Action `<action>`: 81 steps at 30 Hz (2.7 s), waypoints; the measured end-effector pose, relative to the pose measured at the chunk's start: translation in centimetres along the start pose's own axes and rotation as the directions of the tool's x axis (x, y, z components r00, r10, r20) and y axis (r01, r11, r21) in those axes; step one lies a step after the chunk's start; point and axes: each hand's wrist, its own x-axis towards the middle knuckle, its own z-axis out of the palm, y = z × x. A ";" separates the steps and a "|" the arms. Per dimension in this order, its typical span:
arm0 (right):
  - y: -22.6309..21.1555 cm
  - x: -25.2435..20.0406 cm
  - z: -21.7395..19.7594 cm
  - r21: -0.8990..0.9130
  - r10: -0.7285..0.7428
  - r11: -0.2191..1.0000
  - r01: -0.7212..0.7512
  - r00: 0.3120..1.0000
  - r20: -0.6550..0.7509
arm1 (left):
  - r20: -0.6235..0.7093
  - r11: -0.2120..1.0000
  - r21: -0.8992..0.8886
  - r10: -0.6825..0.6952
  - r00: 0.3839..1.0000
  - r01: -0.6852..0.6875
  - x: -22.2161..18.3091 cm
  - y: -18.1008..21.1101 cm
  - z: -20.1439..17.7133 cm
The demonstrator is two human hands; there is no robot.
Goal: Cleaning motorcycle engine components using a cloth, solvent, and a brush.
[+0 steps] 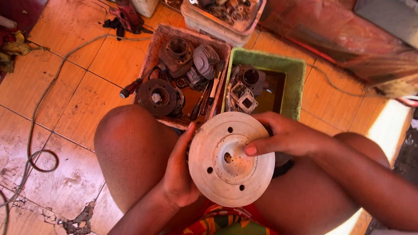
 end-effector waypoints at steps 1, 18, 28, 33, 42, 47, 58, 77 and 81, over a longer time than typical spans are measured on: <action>0.2 -0.2 0.5 -0.020 -0.004 1.000 0.004 1.000 0.007 | 0.010 1.000 -0.006 0.018 1.000 -0.018 -0.1 0.2 0.6; -0.8 -2.1 4.3 -0.186 0.186 0.917 -0.352 0.792 -0.582 | -0.044 0.913 -0.105 0.391 0.919 -0.394 2.8 -2.7 -2.9; -2.0 -5.7 3.6 -0.594 -0.407 0.777 -0.208 0.553 -0.727 | -0.411 0.950 -0.129 0.208 0.888 -0.283 1.7 -1.0 -2.8; -1.8 -4.6 6.1 -0.876 -0.653 0.479 0.057 0.690 -0.313 | -0.414 0.973 -0.128 0.124 0.902 -0.193 1.1 0.0 -2.2; -1.5 -2.2 7.5 -0.995 -0.779 0.021 -0.099 0.622 -0.079 | -0.290 0.956 -0.126 0.220 0.931 -0.265 0.2 -0.6 -3.0; -2.3 -1.0 7.1 -0.999 -0.781 0.018 -0.043 0.624 -0.041 | -0.250 0.935 -0.146 0.280 0.927 -0.322 0.4 -0.5 -4.1; -0.4 -3.3 4.9 -0.986 -0.614 0.143 -0.084 0.774 -0.155 | -0.163 0.929 -0.153 0.312 0.936 -0.336 0.6 -0.6 -4.1; -0.1 -3.3 4.6 -0.999 -0.785 0.035 -0.009 0.618 -0.033 | -0.076 0.895 -0.015 0.444 0.893 -0.446 1.1 -2.0 -3.0; 1.3 -4.1 5.7 -0.994 -0.702 -0.004 0.108 0.708 0.080 | -0.024 0.845 -0.028 0.534 0.845 -0.534 1.0 -1.4 -3.2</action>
